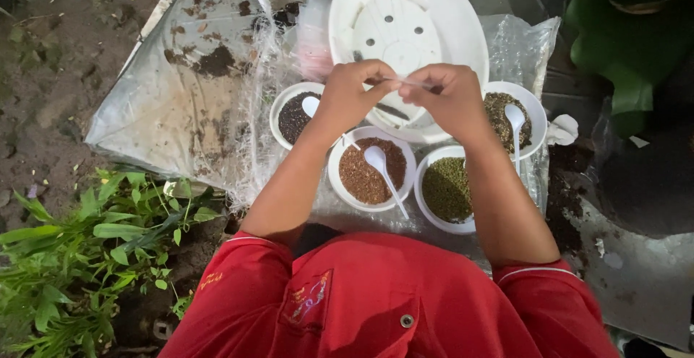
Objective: Filling small plastic bags with different varieties of seeds using a spoon.
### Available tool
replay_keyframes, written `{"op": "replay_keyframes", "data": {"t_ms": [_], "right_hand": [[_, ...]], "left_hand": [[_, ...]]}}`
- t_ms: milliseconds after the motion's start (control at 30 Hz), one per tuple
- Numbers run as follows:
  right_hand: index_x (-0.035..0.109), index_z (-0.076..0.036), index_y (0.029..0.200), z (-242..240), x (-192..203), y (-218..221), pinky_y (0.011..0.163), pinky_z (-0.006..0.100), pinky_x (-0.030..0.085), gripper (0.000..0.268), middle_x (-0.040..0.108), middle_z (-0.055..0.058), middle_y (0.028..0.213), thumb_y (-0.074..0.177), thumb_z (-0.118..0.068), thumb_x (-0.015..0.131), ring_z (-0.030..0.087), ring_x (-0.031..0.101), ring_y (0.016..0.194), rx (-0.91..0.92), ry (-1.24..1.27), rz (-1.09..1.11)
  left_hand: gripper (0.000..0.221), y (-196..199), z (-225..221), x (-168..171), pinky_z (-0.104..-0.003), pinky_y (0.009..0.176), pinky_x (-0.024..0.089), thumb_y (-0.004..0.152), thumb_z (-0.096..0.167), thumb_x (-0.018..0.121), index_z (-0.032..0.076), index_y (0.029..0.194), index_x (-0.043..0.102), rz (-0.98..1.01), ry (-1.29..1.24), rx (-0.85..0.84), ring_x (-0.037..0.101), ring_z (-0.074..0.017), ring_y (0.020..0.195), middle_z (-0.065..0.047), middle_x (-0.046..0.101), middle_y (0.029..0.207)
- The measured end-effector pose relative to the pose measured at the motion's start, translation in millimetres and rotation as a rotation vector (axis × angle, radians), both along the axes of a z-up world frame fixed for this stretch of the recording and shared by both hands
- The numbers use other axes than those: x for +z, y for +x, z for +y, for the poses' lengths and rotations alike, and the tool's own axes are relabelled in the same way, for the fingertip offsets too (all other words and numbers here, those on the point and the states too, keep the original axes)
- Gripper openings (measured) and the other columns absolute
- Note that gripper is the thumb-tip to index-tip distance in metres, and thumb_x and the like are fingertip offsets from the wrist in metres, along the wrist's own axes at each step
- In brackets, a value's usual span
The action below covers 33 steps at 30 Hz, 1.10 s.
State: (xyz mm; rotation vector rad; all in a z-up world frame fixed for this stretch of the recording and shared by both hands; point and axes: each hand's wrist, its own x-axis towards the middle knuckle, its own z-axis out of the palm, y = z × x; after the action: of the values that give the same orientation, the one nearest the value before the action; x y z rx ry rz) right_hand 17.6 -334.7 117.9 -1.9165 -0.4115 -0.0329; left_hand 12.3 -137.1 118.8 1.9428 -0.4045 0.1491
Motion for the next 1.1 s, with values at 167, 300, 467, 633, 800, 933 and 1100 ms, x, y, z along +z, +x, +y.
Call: {"op": "replay_keyframes", "data": {"t_ms": [167, 300, 467, 633, 800, 933, 1100], "right_hand": [[0.078, -0.001, 0.106, -1, 16, -5, 0.075, 0.036, 0.057, 0.013, 0.076, 0.016, 0.086, 0.094, -0.004, 0.074, 0.021, 0.073, 0.081, 0.047, -0.06, 0.013], [0.078, 0.002, 0.106, 2, 18, -10, 0.074, 0.04, 0.058, 0.014, 0.077, 0.02, 0.087, 0.095, -0.001, 0.071, 0.028, 0.075, 0.081, 0.077, -0.16, 0.023], [0.077, 0.0, 0.106, 5, 25, -10, 0.074, 0.039, 0.058, 0.016, 0.077, 0.019, 0.088, 0.097, -0.001, 0.064, 0.025, 0.074, 0.078, 0.097, -0.202, 0.058], [0.074, -0.004, 0.108, 0, -1, 32, 0.063, 0.035, 0.061, 0.02, 0.075, 0.02, 0.086, 0.096, -0.01, 0.059, 0.027, 0.075, 0.072, 0.043, -0.186, 0.009], [0.063, -0.014, 0.105, 29, -16, 79, 0.038, 0.019, 0.043, 0.008, 0.08, 0.007, 0.107, 0.106, -0.01, 0.055, 0.014, 0.082, 0.08, -0.266, -0.286, 0.178], [0.064, -0.013, 0.099, 51, -78, 133, 0.067, 0.044, 0.054, 0.009, 0.077, 0.008, 0.084, 0.099, -0.02, 0.059, 0.03, 0.073, 0.079, -0.318, -0.396, -0.205], [0.051, -0.011, 0.122, 100, -24, 91, 0.047, 0.033, 0.051, 0.036, 0.054, 0.013, 0.15, 0.106, -0.044, 0.046, 0.02, 0.062, 0.073, 0.033, -0.44, 0.351]], "left_hand": [[0.009, -4, 4, 4, -0.042, 0.099, 0.05, 0.095, 0.014, 0.07, 0.015, 0.096, 0.079, 0.009, 0.023, -0.026, 0.076, -0.0273, 0.097, -0.008, 0.079, 0.088], [0.011, -6, 8, -1, -0.045, 0.12, 0.024, 0.096, 0.015, 0.071, 0.015, 0.092, 0.081, -0.049, 0.121, -0.055, 0.077, -0.0256, 0.094, -0.008, 0.08, 0.086], [0.008, 0, 18, -29, -0.043, 0.115, 0.034, 0.096, 0.016, 0.073, 0.014, 0.096, 0.08, -0.042, 0.02, -0.013, 0.075, -0.0267, 0.093, -0.009, 0.079, 0.087], [0.008, -8, 45, -39, -0.036, 0.092, 0.053, 0.095, 0.023, 0.077, 0.02, 0.101, 0.08, -0.065, -0.121, 0.222, 0.073, -0.0191, 0.085, -0.005, 0.078, 0.088], [0.013, -18, 68, -42, -0.026, 0.082, 0.054, 0.097, 0.023, 0.064, 0.018, 0.095, 0.077, 0.028, -0.168, 0.399, 0.068, -0.0091, 0.088, 0.006, 0.076, 0.097], [0.019, -22, 83, -44, -0.027, 0.077, 0.052, 0.097, 0.031, 0.064, 0.017, 0.1, 0.077, 0.065, -0.135, 0.441, 0.065, -0.0086, 0.085, 0.006, 0.075, 0.095], [0.018, -24, 110, -57, -0.032, 0.087, 0.056, 0.101, 0.027, 0.063, 0.015, 0.101, 0.076, -0.01, -0.136, 0.468, 0.07, -0.0127, 0.095, 0.001, 0.076, 0.107]]}}
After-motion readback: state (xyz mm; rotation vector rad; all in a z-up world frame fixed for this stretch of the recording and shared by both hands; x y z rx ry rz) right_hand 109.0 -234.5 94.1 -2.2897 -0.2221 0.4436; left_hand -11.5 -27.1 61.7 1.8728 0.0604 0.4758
